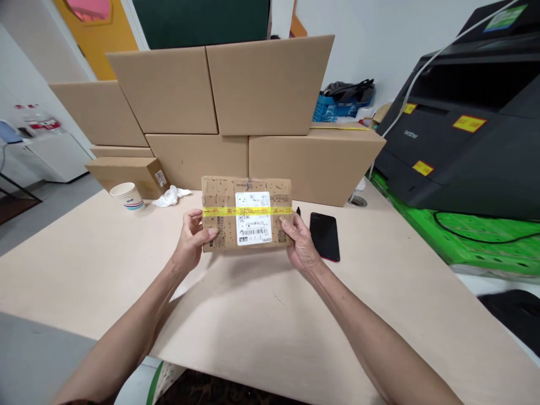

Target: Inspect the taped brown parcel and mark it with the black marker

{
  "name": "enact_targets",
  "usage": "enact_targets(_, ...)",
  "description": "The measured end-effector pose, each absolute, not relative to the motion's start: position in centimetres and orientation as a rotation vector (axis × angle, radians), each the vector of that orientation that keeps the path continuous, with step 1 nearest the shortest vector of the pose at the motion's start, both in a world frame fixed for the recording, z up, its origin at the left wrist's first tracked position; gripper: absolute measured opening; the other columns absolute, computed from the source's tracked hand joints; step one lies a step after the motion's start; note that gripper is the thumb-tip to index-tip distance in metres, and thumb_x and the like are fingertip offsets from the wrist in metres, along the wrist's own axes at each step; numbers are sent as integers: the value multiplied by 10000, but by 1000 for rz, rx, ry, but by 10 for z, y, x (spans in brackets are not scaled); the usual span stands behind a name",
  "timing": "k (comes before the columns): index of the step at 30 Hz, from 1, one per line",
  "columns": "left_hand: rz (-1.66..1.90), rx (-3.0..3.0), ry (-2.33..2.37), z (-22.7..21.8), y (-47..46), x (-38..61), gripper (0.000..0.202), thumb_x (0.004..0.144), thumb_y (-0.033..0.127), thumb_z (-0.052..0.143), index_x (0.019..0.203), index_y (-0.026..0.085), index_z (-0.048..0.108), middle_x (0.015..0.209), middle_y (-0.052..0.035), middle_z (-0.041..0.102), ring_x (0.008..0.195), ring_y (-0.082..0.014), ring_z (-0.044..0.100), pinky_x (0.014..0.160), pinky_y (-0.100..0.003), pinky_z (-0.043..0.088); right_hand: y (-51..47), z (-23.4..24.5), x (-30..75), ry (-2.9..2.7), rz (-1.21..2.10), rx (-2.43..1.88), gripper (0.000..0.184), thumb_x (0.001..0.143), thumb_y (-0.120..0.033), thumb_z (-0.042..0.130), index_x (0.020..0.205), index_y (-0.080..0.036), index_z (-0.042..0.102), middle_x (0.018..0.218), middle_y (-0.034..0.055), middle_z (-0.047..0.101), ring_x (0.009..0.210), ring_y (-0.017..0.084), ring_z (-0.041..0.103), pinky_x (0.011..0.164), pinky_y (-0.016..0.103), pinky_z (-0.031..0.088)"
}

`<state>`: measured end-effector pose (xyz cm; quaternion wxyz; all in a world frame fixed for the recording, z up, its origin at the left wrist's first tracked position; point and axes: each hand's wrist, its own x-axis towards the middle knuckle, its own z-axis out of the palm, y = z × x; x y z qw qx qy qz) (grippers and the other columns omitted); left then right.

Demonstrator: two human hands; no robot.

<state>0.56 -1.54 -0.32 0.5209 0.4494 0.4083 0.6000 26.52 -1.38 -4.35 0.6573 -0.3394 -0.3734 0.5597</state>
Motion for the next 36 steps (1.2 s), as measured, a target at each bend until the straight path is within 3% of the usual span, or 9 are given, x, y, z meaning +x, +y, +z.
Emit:
enact_targets(2,1407,1173,892,-8,-15,4,909,498,349,957,1248,300,445,1281,-51,565,1124,-253,602,901,-381,528,-14,-42,268,-811,1346,-778,421,708,-461,901,1055,-286,738,1094,38,840,1209,333,742,1040,526,610)
enact_targets(5,1328,1294,781,-13,-13,0,1140,540,347,957,1497,343,338,1426,-97,518,1319,-340,545,1085,-502,476,-15,-39,272,-779,1451,-786,441,628,-460,937,973,-255,753,1007,66,855,1143,382,769,996,569,628)
enact_targets(8,1252,1347,725,-14,-12,-4,1103,633,385,920,1568,331,336,1604,-119,428,1476,-393,436,1212,-560,382,-18,-33,272,-813,1487,-762,505,599,-444,944,1024,-247,757,1012,75,856,1134,399,770,996,588,623)
enact_targets(11,1213,1354,716,-11,-10,-7,996,724,464,872,1575,301,380,1700,-112,358,1555,-410,353,1271,-566,319,-21,-28,269,-905,1445,-729,630,644,-436,920,1211,-255,714,1120,79,840,1172,391,753,1013,593,609)
enact_targets(16,1277,1313,671,-12,-7,-8,971,754,529,865,1559,235,408,1474,-161,630,1457,-420,513,1183,-570,449,-25,-28,267,-1185,1282,-714,1000,638,-317,950,1517,-311,474,1388,90,731,1271,356,695,1096,589,548)
enact_targets(20,1341,1240,668,-14,-7,-8,897,722,510,896,1478,220,510,1227,-145,761,1321,-405,644,1080,-535,543,-27,-23,269,-1292,1277,-674,1026,683,-336,929,1561,-339,399,1489,96,655,1317,341,661,1122,590,524)
enact_targets(26,1310,1168,682,-10,-7,-9,831,669,492,938,1385,226,611,1214,-122,781,1310,-386,661,1080,-495,555,-31,-9,274,-1320,1179,-743,1019,655,-333,938,1545,-360,444,1539,84,603,1378,359,604,1139,573,513)
enact_targets(32,1312,975,720,-5,-4,-6,732,711,794,785,1196,251,713,1338,-99,738,1415,-350,584,1141,-455,527,-26,-23,285,-1453,886,-853,1210,523,-294,1018,1569,-394,419,1618,58,485,1497,381,444,1278,605,312)
enact_targets(36,1267,892,763,2,-4,-10,572,763,619,850,1169,239,720,1243,-91,766,1316,-338,647,1072,-448,572,-27,-25,287,-1602,717,-835,1230,572,-349,998,1609,-422,340,1662,52,399,1539,393,374,1287,609,289)
